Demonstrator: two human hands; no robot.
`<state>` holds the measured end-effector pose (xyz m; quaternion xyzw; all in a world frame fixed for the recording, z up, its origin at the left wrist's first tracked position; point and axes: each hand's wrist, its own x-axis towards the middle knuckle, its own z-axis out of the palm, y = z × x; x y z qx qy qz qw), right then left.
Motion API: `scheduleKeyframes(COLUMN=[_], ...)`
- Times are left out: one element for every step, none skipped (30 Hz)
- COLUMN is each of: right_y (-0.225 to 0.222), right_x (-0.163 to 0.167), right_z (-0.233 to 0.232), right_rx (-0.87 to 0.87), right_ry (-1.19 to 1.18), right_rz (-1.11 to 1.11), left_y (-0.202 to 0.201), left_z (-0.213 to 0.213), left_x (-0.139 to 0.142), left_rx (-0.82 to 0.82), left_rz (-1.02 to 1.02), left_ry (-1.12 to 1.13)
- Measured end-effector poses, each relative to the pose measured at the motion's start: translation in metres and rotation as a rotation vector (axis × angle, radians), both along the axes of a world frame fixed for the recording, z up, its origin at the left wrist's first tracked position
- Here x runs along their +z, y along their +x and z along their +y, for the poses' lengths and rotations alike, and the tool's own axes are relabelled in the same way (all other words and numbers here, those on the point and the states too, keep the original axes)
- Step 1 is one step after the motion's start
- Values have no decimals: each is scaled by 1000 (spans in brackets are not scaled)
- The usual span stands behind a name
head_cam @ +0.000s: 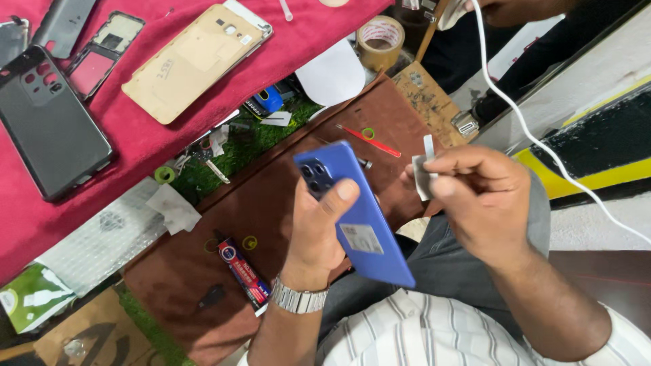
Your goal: The person disassembles a smartphone, removes the back cover, and then reassembles it. They use various tools to pry open the device and apply adhesive to the edges before closing it back up.
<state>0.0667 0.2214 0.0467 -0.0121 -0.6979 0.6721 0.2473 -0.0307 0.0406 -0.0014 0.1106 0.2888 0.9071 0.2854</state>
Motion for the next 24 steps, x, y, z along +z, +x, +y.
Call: scheduleKeyframes(right_y=[2, 3, 3, 3, 2, 2, 1, -1, -3, -6, -9, -13, -16, -18, -19, -22, -25, -27, -28, -30, -32, -34, -34, -34], right_x=[-1, -4, -8, -13, -18, -24, -30, -36, -43, -50, -57, -63, -68, -70, -69, -66, -60, -52, -41, -29, -20, -10, -2, 3], right_z=[-3, -6, -8, -9, -9, -10, -11, -12, -14, -16, -17, -17, -16, -12, -5, 4, 15, 28, 40, 52, 59, 65, 68, 68], right_rx=[-49, -17, 18, 52, 55, 57, 59, 100, 142, 185, 140, 97, 54, 38, 21, 5, -25, -58, -48, -40, 7, 50, 90, 115], right_ry=[83, 68, 56, 46, 1, -42, -85, -107, -129, -152, -216, -280, -342, -406, -471, -535, -463, -390, -333, -276, -230, -183, -139, 16], right_rz=[-61, -37, -9, 23, -38, -99, -161, -197, -233, -272, -326, -382, -439, -380, -320, -258, -204, -151, -165, -177, -263, -348, -434, -493], left_y=[-2, -4, -6, -9, -12, -15, -17, -18, -19, -18, -17, -15, -13, -12, -10, -9, -9, -10, -11, -12, -12, -10, -7, -1], left_z=[0, 0, 0, 2, 4, 6, 7, 9, 12, 15, 17, 18, 18, 17, 15, 14, 12, 10, 9, 9, 12, 17, 20, 25], left_x=[-2, -3, -5, -7, -9, -10, -10, -11, -11, -10, -9, -9, -8, -8, -9, -9, -10, -12, -14, -16, -18, -20, -22, -24], left_rx=[26, 55, 106, 158, 208, 260, 312, 365, 390, 417, 446, 390, 334, 277, 172, 66, -44, -108, -175, -243, -315, -389, -467, -434], left_rz=[-37, -76, -105, -130, -153, -178, -202, -226, -207, -190, -172, -187, -200, -211, -227, -238, -249, -234, -219, -204, -202, -200, -200, -91], left_ry=[17, 33, 57, 83, 113, 89, 65, 41, 33, 23, 12, 85, 157, 231, 321, 411, 500, 494, 488, 481, 468, 454, 439, 266])
